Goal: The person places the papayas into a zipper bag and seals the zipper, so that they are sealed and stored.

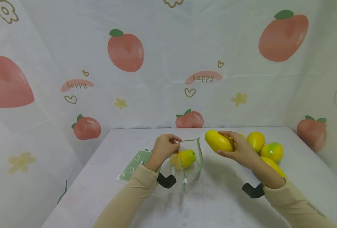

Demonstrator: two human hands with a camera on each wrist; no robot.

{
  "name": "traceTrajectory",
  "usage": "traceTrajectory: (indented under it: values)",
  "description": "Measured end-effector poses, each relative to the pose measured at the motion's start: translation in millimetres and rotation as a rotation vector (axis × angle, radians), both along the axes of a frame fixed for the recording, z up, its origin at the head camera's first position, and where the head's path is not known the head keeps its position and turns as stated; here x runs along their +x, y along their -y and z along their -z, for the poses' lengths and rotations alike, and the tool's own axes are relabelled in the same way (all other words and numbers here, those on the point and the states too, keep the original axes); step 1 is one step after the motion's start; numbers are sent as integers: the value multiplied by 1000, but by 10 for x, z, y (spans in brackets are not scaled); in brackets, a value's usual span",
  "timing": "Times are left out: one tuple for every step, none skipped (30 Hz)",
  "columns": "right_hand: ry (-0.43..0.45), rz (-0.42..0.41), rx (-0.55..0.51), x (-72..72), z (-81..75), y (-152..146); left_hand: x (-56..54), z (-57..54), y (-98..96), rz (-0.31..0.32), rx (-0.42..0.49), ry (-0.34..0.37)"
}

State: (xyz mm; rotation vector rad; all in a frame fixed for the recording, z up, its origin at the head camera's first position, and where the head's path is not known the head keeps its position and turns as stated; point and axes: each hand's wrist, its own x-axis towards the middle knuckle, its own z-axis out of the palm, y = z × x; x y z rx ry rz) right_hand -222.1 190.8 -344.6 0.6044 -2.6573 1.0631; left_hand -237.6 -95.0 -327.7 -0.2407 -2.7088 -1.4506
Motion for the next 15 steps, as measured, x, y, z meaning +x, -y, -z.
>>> traceTrajectory:
  values:
    - [-5,2,-3,11,10,21,0,2,0,-2,1,3]
    - [-8,3,-7,21,21,40,1,3,-1,-5,0,6]
    - [-13,2,-10,30,33,58,1,5,-1,-5,0,6]
    - [-15,0,-14,39,44,76,0,7,0,-5,-1,5]
    - [-18,-3,-18,48,54,94,-1,8,0,-5,-3,4]
    - [-20,-8,-22,58,63,112,-1,9,1,-4,-4,3]
    - [-27,-14,-23,64,72,129,-2,11,2,-3,-5,1]
    - [-37,-21,-24,72,80,146,-2,12,2,-2,-6,-1]
    - [-45,-27,-26,82,88,162,-3,12,3,-1,-7,-4]
    - [-55,-34,-25,90,96,178,-5,14,3,-1,-9,-5]
    - [-61,-43,-25,99,106,194,-5,15,3,1,-9,-6]
    - [-68,-51,-23,105,120,212,-6,17,3,1,-10,-6]
    - [-72,-60,-19,113,134,228,-7,18,3,2,-9,-6]
    - [-73,-71,-16,121,149,244,-8,17,4,1,-8,-6]
    - [-71,-80,-14,128,166,260,-8,17,4,1,-6,-5]
